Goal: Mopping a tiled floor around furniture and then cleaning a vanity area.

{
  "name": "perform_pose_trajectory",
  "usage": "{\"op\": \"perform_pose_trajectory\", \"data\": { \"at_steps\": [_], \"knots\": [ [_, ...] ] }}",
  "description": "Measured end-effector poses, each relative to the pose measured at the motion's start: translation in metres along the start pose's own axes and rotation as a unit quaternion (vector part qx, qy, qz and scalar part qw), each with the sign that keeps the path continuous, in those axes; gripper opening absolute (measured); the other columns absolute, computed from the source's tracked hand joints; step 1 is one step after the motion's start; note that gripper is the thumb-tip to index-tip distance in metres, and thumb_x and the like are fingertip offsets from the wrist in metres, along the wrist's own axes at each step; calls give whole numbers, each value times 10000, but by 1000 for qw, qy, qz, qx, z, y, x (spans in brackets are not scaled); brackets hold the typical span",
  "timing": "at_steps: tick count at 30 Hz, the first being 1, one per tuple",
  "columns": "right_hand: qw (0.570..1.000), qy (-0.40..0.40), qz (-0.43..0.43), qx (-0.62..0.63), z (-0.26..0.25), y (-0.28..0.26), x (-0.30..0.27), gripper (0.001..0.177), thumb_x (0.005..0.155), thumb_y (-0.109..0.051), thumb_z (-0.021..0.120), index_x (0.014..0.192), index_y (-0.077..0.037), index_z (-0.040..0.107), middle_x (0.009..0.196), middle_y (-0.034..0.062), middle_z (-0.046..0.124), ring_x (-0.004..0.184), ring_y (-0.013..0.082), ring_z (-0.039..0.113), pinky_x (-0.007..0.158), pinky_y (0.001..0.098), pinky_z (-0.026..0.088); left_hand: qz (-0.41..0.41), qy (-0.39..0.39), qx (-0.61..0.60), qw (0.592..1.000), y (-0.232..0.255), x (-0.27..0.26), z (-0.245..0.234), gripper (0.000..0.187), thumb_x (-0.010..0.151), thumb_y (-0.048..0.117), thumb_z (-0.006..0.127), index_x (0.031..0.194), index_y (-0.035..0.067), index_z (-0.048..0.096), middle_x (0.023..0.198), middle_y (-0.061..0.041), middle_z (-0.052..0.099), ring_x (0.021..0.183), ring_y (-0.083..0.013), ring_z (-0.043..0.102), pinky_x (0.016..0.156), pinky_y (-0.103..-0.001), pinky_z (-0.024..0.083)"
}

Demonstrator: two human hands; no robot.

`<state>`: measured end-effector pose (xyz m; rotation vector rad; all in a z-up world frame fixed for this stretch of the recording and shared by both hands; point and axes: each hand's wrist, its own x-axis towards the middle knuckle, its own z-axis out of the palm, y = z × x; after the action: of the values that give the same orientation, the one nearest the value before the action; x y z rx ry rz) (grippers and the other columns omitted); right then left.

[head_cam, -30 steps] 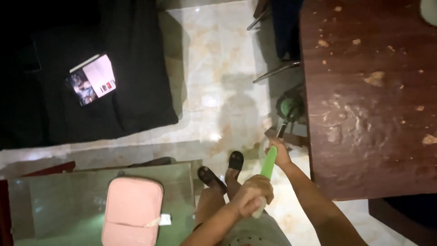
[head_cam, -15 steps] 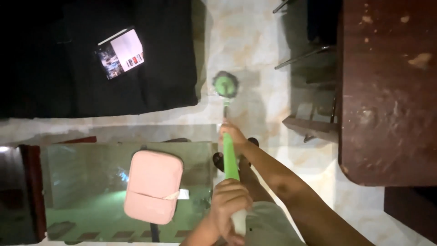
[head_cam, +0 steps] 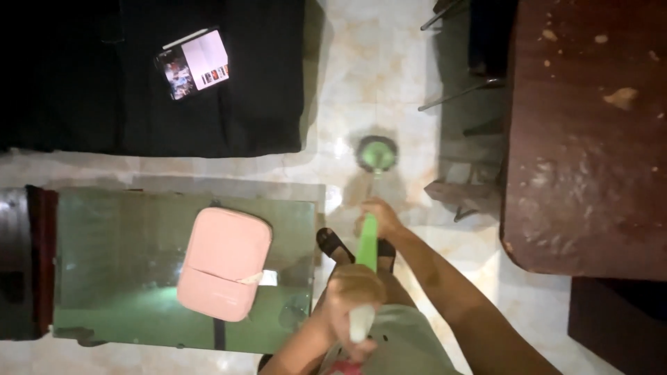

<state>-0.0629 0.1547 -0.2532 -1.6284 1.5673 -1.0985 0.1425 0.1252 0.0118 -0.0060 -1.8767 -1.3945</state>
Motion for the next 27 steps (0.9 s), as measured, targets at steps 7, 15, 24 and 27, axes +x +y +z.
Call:
{"op": "perform_pose_trajectory", "data": {
  "at_steps": [7,15,24,27],
  "knots": [
    [982,27,130,-132,-105,85,-119,181,720,-126,732,802,-46,593,836,146,610,859,367,593,820,457,489,-99,-22,-75,992,-50,-19,116,284,702,307,676,843,67,618,900,-118,650,855,-344,654,776,-414,519],
    [999,12,3,-30,-58,24,-83,181,714,-113,732,757,-69,561,812,133,577,842,370,557,786,474,439,-135,17,-25,990,32,-7,103,312,753,356,671,851,68,601,844,-121,631,781,-349,636,769,-423,517],
    [967,-219,-106,78,36,-35,12,271,704,-122,781,801,-63,535,854,126,562,886,327,537,803,443,466,-140,176,244,943,60,-20,114,374,718,421,711,815,73,615,770,-114,609,749,-341,661,794,-446,567],
    [969,-210,22,124,55,-32,12,401,730,-129,776,1075,-75,579,1010,111,587,923,249,566,804,386,489,-167,136,304,928,52,-19,118,354,674,392,748,818,95,619,807,-87,639,790,-317,683,813,-426,577]
  ]
}}
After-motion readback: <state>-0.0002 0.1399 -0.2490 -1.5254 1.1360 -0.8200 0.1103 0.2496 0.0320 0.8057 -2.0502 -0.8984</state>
